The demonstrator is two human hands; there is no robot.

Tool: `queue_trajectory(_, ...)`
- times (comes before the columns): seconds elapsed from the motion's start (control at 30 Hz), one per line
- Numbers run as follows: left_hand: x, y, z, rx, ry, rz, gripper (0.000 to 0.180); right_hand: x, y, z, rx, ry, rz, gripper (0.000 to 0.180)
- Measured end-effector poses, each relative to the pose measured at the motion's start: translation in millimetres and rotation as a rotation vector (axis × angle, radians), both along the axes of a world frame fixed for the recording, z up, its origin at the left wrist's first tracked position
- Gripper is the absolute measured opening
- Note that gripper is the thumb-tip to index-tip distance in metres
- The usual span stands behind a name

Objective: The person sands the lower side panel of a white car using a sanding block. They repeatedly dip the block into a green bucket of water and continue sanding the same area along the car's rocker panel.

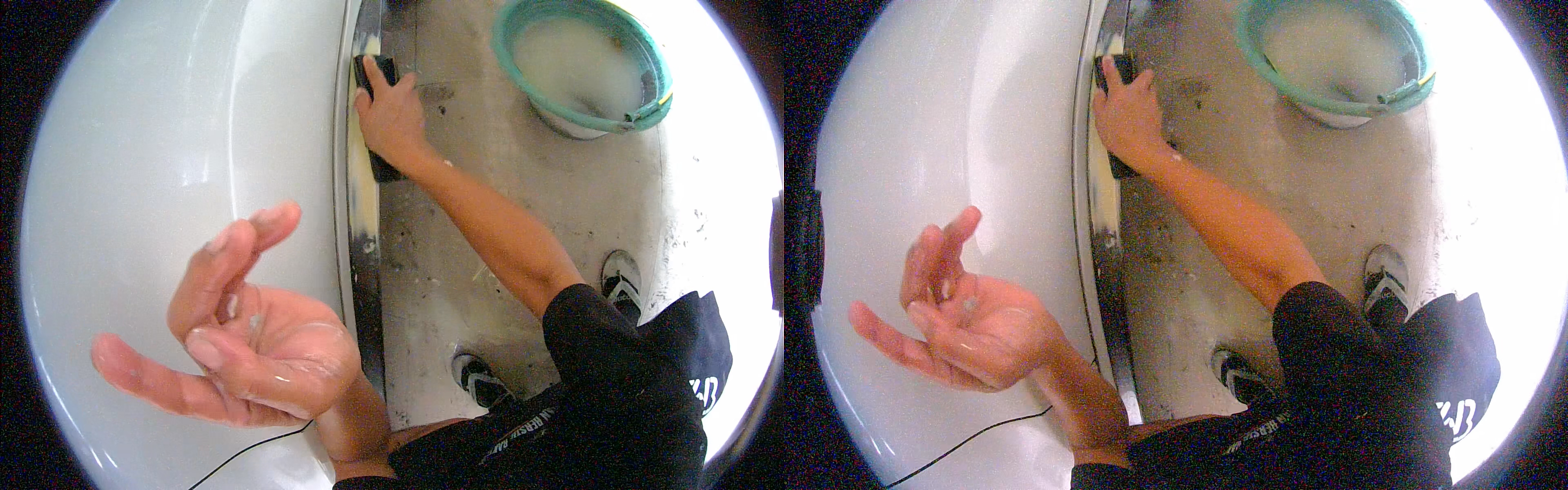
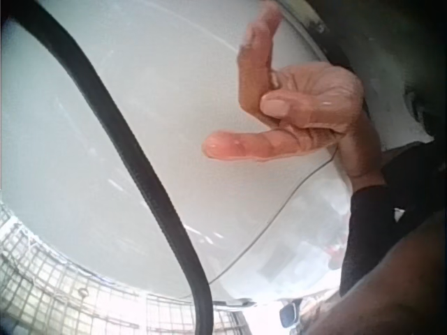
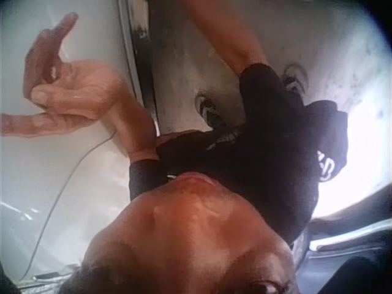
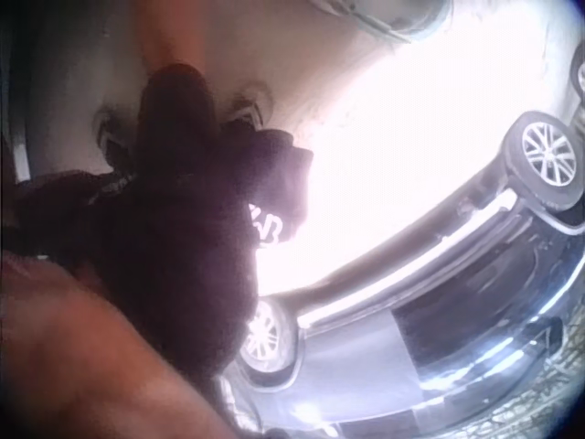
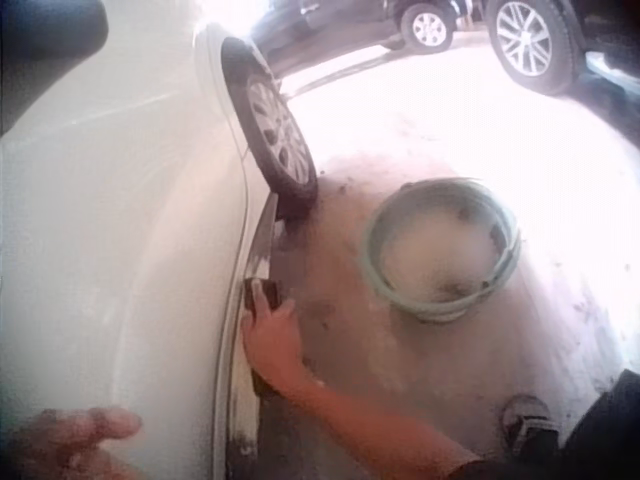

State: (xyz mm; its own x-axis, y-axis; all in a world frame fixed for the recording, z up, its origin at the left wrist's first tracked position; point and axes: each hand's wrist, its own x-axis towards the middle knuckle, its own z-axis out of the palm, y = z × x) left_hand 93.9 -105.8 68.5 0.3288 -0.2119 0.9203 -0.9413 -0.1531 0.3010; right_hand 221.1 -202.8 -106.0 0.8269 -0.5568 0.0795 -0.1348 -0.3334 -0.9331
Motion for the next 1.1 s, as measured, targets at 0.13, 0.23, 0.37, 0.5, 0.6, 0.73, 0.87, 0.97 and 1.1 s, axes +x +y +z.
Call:
queue_trajectory(0.13, -3, -18, 5, -0.021, 0.015, 0.057, 0.054, 47, -52, -15, 0.081, -0.043, -0.233, 0.052)
queue_trajectory(0.23, 10, -19, 4, -0.010, 0.005, -0.194, 0.055, 35, -38, -15, -0.118, -0.018, -0.153, 0.053)
queue_trajectory(0.37, 12, -26, 7, -0.007, 0.018, -0.282, 0.056, 50, -57, -18, -0.001, -0.045, -0.162, 0.054)
queue_trajectory(0.5, 3, -31, 5, 0.019, 0.041, -0.085, 0.056, 65, -65, -39, -0.114, -0.003, -0.155, 0.055)
queue_trajectory(0.6, 18, -32, 7, 0.002, 0.001, -0.244, 0.056, 56, -52, -27, -0.015, -0.051, -0.171, 0.055)
queue_trajectory(0.73, 17, -37, 11, 0.009, 0.017, -0.338, 0.055, 72, -80, -47, 0.064, -0.075, -0.198, 0.055)
queue_trajectory(0.87, 21, -24, 22, 0.029, -0.035, -0.312, 0.053, 17, -33, -9, 0.050, 0.034, -0.082, 0.055)
queue_trajectory(0.97, 13, -33, 23, -0.104, -0.084, -0.128, 0.053, 22, -51, -22, 0.077, 0.018, -0.171, 0.053)
queue_trajectory(1.1, -11, -65, 29, -0.122, -0.014, 0.209, 0.053, -24, -5, -18, -0.026, 0.047, -0.120, 0.053)
